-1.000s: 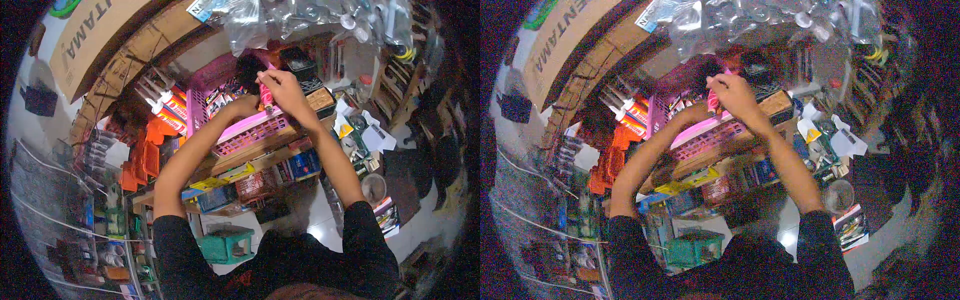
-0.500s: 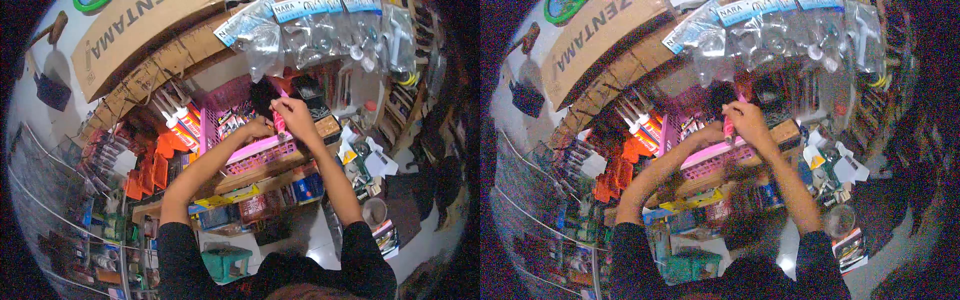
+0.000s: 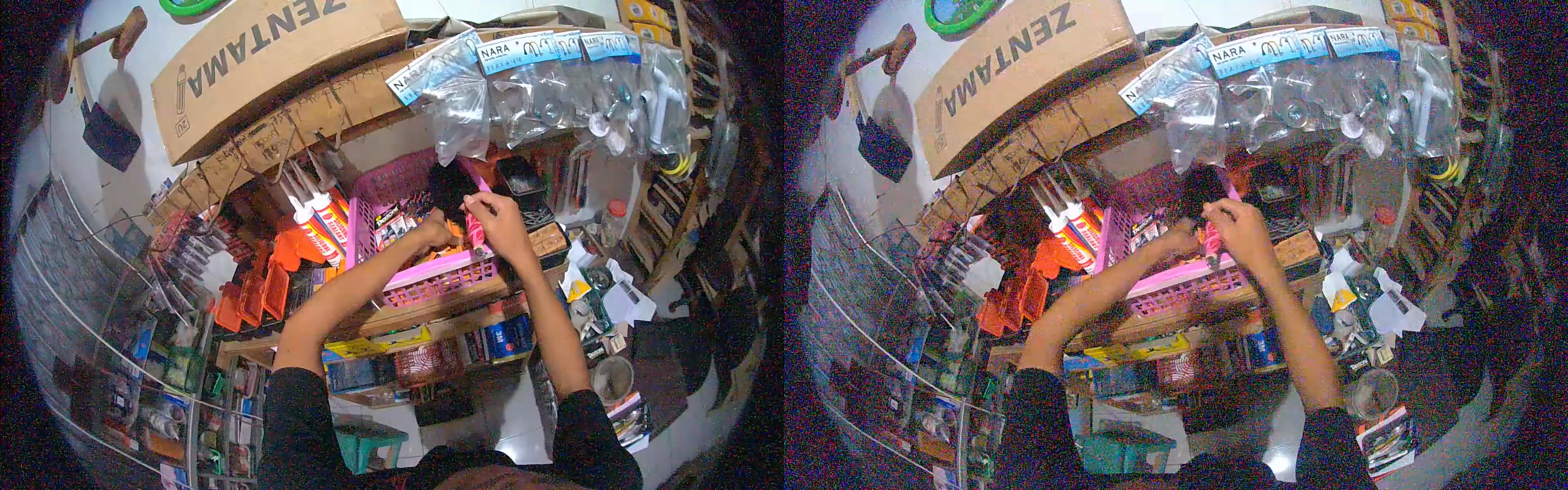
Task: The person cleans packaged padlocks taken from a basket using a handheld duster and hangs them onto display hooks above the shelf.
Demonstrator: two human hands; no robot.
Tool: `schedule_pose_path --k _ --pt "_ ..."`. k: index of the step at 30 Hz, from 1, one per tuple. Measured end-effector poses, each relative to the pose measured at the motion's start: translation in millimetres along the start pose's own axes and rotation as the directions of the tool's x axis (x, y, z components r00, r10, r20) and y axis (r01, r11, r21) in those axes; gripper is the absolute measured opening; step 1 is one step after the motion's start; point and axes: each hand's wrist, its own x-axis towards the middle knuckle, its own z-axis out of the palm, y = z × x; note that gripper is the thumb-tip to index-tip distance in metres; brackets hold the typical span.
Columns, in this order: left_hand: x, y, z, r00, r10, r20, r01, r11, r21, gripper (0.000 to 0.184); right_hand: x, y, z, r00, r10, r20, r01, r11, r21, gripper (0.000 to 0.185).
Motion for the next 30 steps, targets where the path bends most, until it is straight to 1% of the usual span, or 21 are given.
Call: schedule_pose_path --k 1,2,3,5,6,8,11,12,14,15,17,19,20,21,23,24,27,29,30 --pt "3.8 -7.1 1.5 0.998 0.052 -0.031 -0.053 0.998 -0.038 0.057 0.0 1.4 0.4 1.0 -0.011 -0.001 0.011 1.0 -0.004 0.029" --pt "6.7 -14.1 4.5 0.995 0.071 -0.064 -0.073 0.997 -0.029 0.057 -0.4 2.1 0.5 1.0 -0.019 0.0 0.019 1.0 0.001 0.029" --pt "-7.1 -2.3 -2.2 0.991 0.09 -0.097 -0.092 0.996 -0.019 0.058 -0.4 2.8 0.5 1.0 -0.027 0.0 0.027 1.0 0.007 0.029" --pt "-31.5 23.4 -15.8 0.996 0.04 -0.085 -0.044 0.998 -0.052 0.059 -0.6 3.0 0.2 1.0 -0.017 0.008 0.017 1.0 0.013 0.029" --pt "-41.4 36.5 -23.7 0.999 -0.029 -0.037 0.026 0.995 -0.093 0.059 -0.6 2.5 -0.4 1.0 0.001 0.017 -0.001 1.0 0.012 0.029" --pt "-36.5 35.7 -23.5 0.995 -0.086 0.045 0.094 0.969 -0.23 0.033 -0.3 3.9 -0.2 1.0 0.011 0.017 -0.011 1.0 0.016 0.029" --pt "-10.0 1.6 -14.8 0.996 -0.076 0.034 0.083 0.961 -0.263 0.026 -0.7 7.9 2.9 1.0 0.012 0.005 -0.012 1.0 0.024 0.029" --pt "-7.7 0.8 -17.9 0.99 -0.069 0.121 0.111 0.916 -0.386 0.013 -0.9 6.0 2.4 1.0 0.027 0.01 -0.027 0.999 0.024 0.028" --pt "-6.0 -1.6 -23.6 0.993 -0.078 0.086 0.108 0.896 -0.432 0.006 -0.2 3.0 0.5 0.999 0.034 0.021 -0.034 0.999 0.018 0.028" --pt "-7.8 -0.9 -29.1 0.994 -0.083 0.068 0.104 0.885 -0.454 0.006 0.3 3.7 0.0 0.999 0.028 0.027 -0.029 1.0 0.013 0.027" --pt "1.7 -14.6 -39.4 0.998 0.003 0.06 0.022 0.915 -0.403 0.01 0.7 11.1 1.6 1.0 0.007 0.026 -0.007 1.0 0.02 0.028" --pt "19.5 -47.3 -45.9 0.994 0.092 0.052 -0.068 0.934 -0.352 0.016 2.9 21.0 4.2 0.999 -0.03 0.012 0.03 0.999 0.046 0.028" --pt "15.9 -59.5 -49.0 0.986 0.164 -0.011 -0.148 0.852 -0.502 0.016 1.8 14.6 2.0 0.999 0.005 0.032 -0.005 1.0 0.008 0.03" --pt "12.0 -71.3 -52.3 0.969 0.235 -0.074 -0.228 0.741 -0.631 0.016 1.5 12.1 1.6 1.0 0.001 0.03 0.0 1.0 -0.006 0.03" --pt "-36.6 -39.3 -74.1 0.978 0.168 -0.123 -0.207 0.734 -0.646 0.017 1.4 10.9 1.7 1.0 -0.007 0.027 0.008 1.0 -0.03 0.03" --pt "-70.5 -22.1 -87.3 0.984 0.122 -0.127 -0.176 0.665 -0.726 0.023 1.1 9.9 1.5 1.0 -0.004 0.03 0.005 0.999 -0.039 0.03" --pt "-142.6 -0.5 -107.9 0.987 0.119 -0.105 -0.146 0.435 -0.888 0.023 2.7 15.3 3.2 1.0 -0.011 0.026 0.013 0.997 -0.074 0.03" --pt "-184.2 -17.2 -106.9 0.962 0.224 -0.158 -0.219 0.28 -0.935 0.037 3.4 18.5 3.4 0.999 -0.039 0.031 0.04 0.998 -0.05 0.029" --pt "-217.8 -10.7 -104.1 0.966 0.176 -0.188 -0.213 0.138 -0.967 0.045 3.5 18.2 4.2 0.999 -0.025 0.039 0.027 0.999 -0.046 0.028"
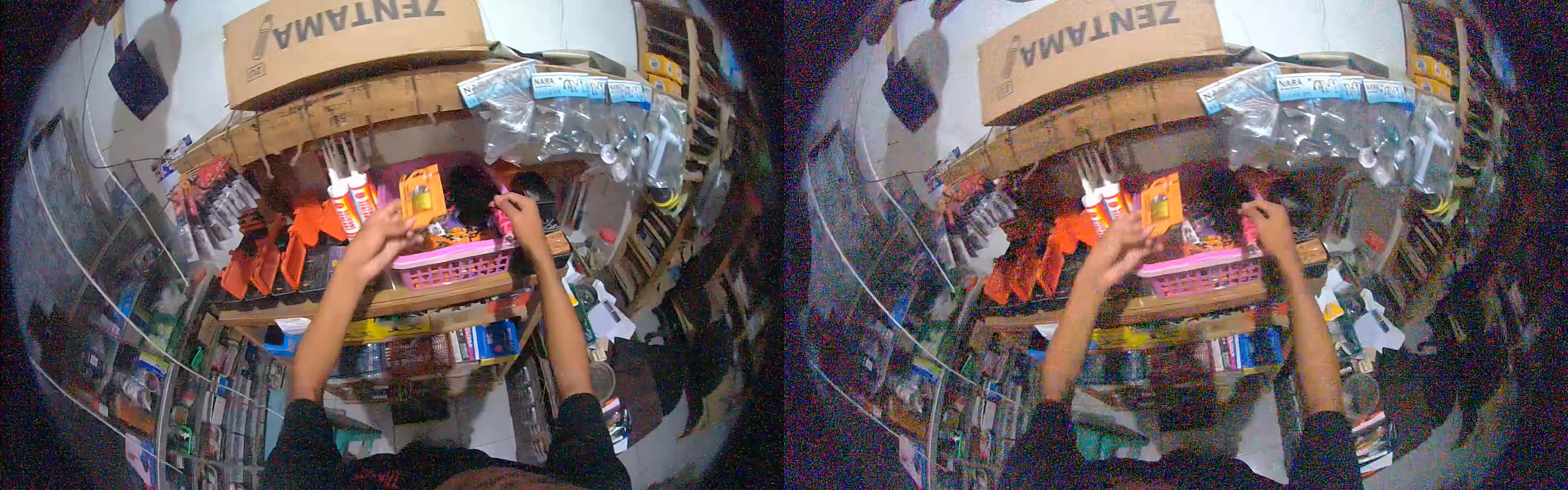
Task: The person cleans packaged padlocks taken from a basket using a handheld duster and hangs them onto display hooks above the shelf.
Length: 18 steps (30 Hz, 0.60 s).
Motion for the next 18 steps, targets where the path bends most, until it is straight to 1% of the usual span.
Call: schedule_pose_path --k 1,2,3,4,6,7,8,9,10,11,12,14,15,16,17,18 --pt "-15.6 -7.6 -13.9 0.999 0.004 0.052 0.0 0.997 -0.075 0.051 -0.8 -5.0 -1.1 1.0 0.017 0.016 -0.016 0.999 -0.035 0.028" --pt "-42.2 -10.9 -12.6 0.993 0.064 0.096 -0.045 0.982 -0.185 0.054 -1.9 -5.8 0.2 1.0 0.025 0.018 -0.024 0.999 -0.036 0.029" --pt "-67.2 -20.1 -17.2 0.992 0.053 0.116 -0.011 0.941 -0.338 0.055 -2.0 -5.8 0.7 0.999 0.031 0.02 -0.03 0.999 -0.039 0.03" --pt "-99.9 -14.5 -3.8 0.999 -0.032 0.037 0.044 0.916 -0.399 0.059 -1.5 -1.4 0.8 0.999 0.025 0.032 -0.023 0.998 -0.061 0.032" --pt "-144.3 -42.8 -22.6 0.999 -0.044 0.006 0.039 0.81 -0.586 0.065 3.0 -0.2 0.7 0.998 0.007 0.063 0.003 0.988 -0.154 0.032" --pt "-168.5 -64.9 -40.9 0.997 -0.083 0.004 0.069 0.798 -0.599 0.068 1.3 3.0 0.7 0.997 0.005 0.079 0.011 0.98 -0.197 0.033" --pt "-186.0 -74.9 -48.8 0.996 -0.086 -0.017 0.06 0.814 -0.578 0.069 1.4 17.4 2.9 0.996 -0.077 0.045 0.087 0.951 -0.295 0.035" --pt "-203.4 -84.8 -56.6 0.995 -0.088 -0.039 0.052 0.829 -0.556 0.07 1.2 8.7 4.1 0.993 0.018 0.119 0.012 0.971 -0.24 0.037" --pt "-216.9 -86.0 -49.1 0.995 -0.056 -0.083 0.007 0.865 -0.501 0.07 0.5 -5.9 7.0 0.989 0.04 0.145 0.001 0.962 -0.272 0.038" --pt "-230.5 -92.6 -51.1 0.992 -0.051 -0.117 -0.016 0.861 -0.508 0.07 -1.6 -21.6 9.3 0.983 0.069 0.172 -0.013 0.951 -0.307 0.038" --pt "-244.0 -99.3 -53.2 0.987 -0.046 -0.151 -0.039 0.857 -0.514 0.07 0.1 -36.2 10.9 0.945 0.22 0.24 -0.131 0.932 -0.339 0.038" --pt "-262.0 -120.6 -71.1 0.979 -0.077 -0.188 -0.062 0.767 -0.639 0.069 1.7 -21.5 16.1 0.958 0.107 0.264 -0.003 0.932 -0.364 0.037" --pt "-272.2 -125.2 -74.5 0.973 -0.1 -0.21 -0.048 0.796 -0.603 0.068 2.7 -15.1 16.9 0.959 0.047 0.279 0.063 0.926 -0.373 0.037" --pt "-281.3 -129.1 -78.4 0.965 -0.123 -0.233 -0.031 0.824 -0.566 0.066 4.4 -20.2 16.3 0.93 0.211 0.3 -0.087 0.922 -0.378 0.038" --pt "-291.6 -134.6 -81.6 0.955 -0.147 -0.256 -0.011 0.85 -0.527 0.065 7.7 -26.6 16.7 0.909 0.229 0.347 -0.102 0.932 -0.349 0.033" --pt "-304.4 -153.2 -93.7 0.945 -0.179 -0.274 -0.002 0.835 -0.55 0.061 10.0 -27.2 18.1 0.899 0.239 0.366 -0.113 0.937 -0.331 0.029"
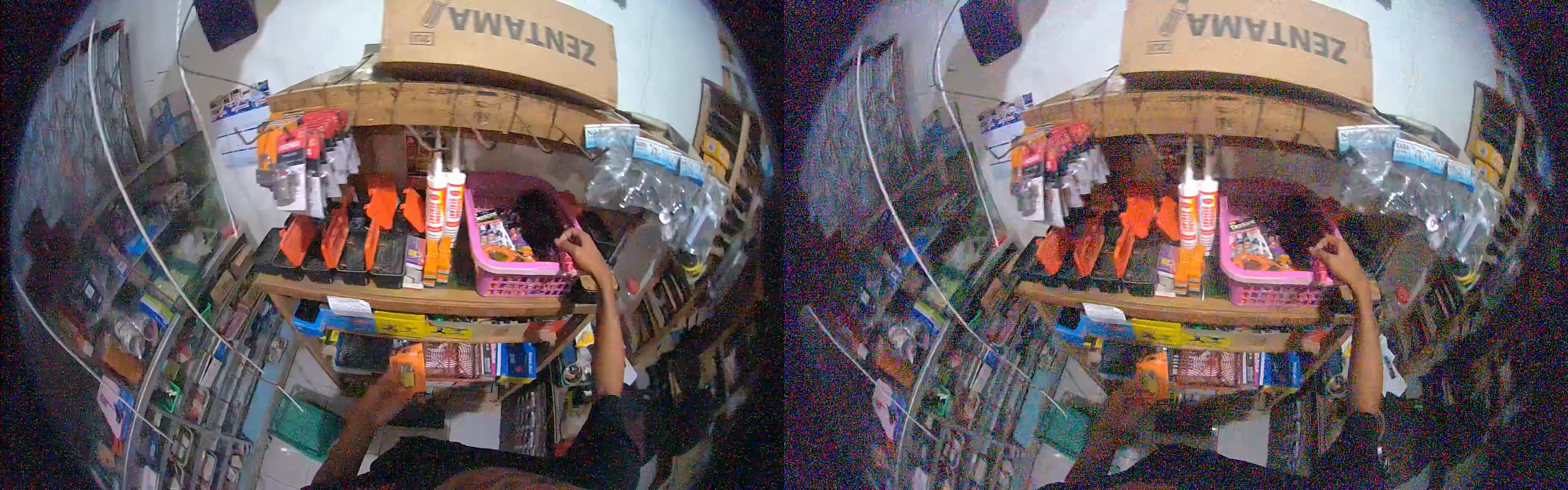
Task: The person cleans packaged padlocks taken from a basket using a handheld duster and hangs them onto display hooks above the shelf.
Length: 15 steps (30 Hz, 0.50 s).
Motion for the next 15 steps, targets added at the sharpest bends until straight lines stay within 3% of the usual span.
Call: schedule_pose_path --k 2,4,5,8,10,13,15 --pt "-0.9 -18.1 -51.9 0.997 -0.045 -0.064 0.042 0.998 -0.049 0.053 3.6 4.9 2.3 1.0 0.018 -0.021 -0.018 1.0 -0.001 0.027" --pt "-5.0 -18.7 -49.2 0.982 -0.046 -0.184 0.032 0.996 -0.078 0.046 14.9 24.7 12.8 0.993 0.038 -0.113 -0.043 0.998 -0.046 0.031" --pt "-8.3 -18.4 -46.5 0.969 -0.047 -0.242 0.025 0.995 -0.092 0.042 24.6 46.2 13.1 0.992 0.099 -0.075 -0.098 0.995 0.014 0.036" --pt "-21.7 -11.9 -38.7 0.969 -0.022 -0.245 0.003 0.997 -0.078 0.041 45.2 73.9 7.4 0.973 0.232 0.003 -0.231 0.966 0.12 0.05" --pt "-19.7 -18.3 -47.0 0.974 0.04 -0.223 -0.069 0.99 -0.124 0.042 35.7 41.3 -0.5 0.96 0.28 -0.014 -0.277 0.954 0.114 0.052" --pt "-30.2 -8.5 -43.7 0.965 0.02 -0.261 -0.038 0.997 -0.062 0.044 34.7 59.3 -9.5 0.978 0.155 -0.137 -0.119 0.964 0.238 0.057" --pt "-28.8 -4.4 -50.7 0.968 0.024 -0.249 -0.034 0.999 -0.033 0.046 10.8 23.7 -12.0 0.959 0.21 -0.189 -0.138 0.931 0.337 0.057"
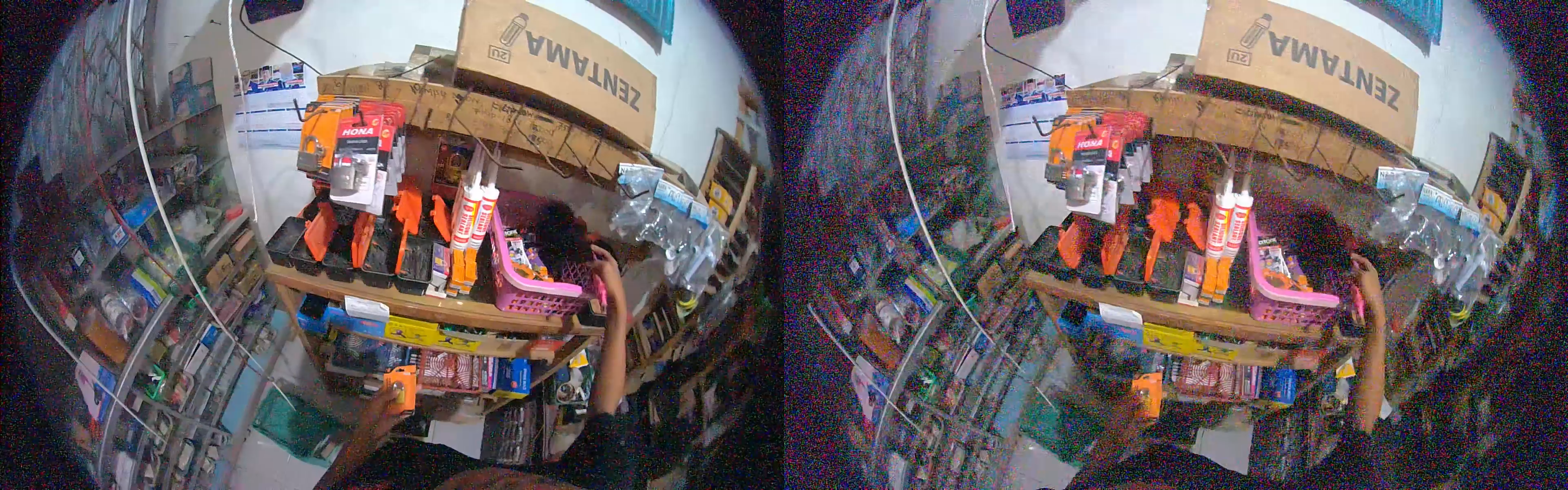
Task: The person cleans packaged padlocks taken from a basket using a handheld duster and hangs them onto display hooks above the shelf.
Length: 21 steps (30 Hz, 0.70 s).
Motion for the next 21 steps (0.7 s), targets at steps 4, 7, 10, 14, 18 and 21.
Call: schedule_pose_path --k 4,7,10,14,18,21 --pt "29.9 -9.4 -35.4 0.991 0.09 0.103 -0.085 0.995 -0.05 0.047 -83.9 -71.0 19.0 0.999 -0.031 -0.008 0.031 0.986 0.162 0.052" --pt "43.0 0.8 -60.5 0.976 0.03 0.216 -0.02 0.999 -0.048 0.045 -116.2 -55.8 31.5 0.995 -0.079 -0.068 0.087 0.988 0.128 0.052" --pt "36.9 19.4 -59.1 0.997 0.022 0.069 -0.04 0.964 0.264 0.041 -158.2 -43.7 53.1 0.994 0.031 -0.107 -0.02 0.995 0.099 0.054" --pt "75.4 13.2 -83.8 0.985 0.112 0.13 -0.14 0.964 0.227 0.036 -198.7 -13.7 80.2 0.975 0.168 -0.146 -0.129 0.962 0.241 0.051" --pt "88.0 49.6 -51.1 0.962 0.223 0.16 -0.228 0.973 0.015 0.044 -217.0 96.1 99.4 0.942 0.313 -0.119 -0.215 0.838 0.501 0.036" --pt "119.7 66.0 -49.1 0.761 0.236 0.604 0.323 0.669 -0.669 0.051 -230.6 126.9 121.2 0.897 0.441 -0.019 -0.352 0.741 0.572 0.021"
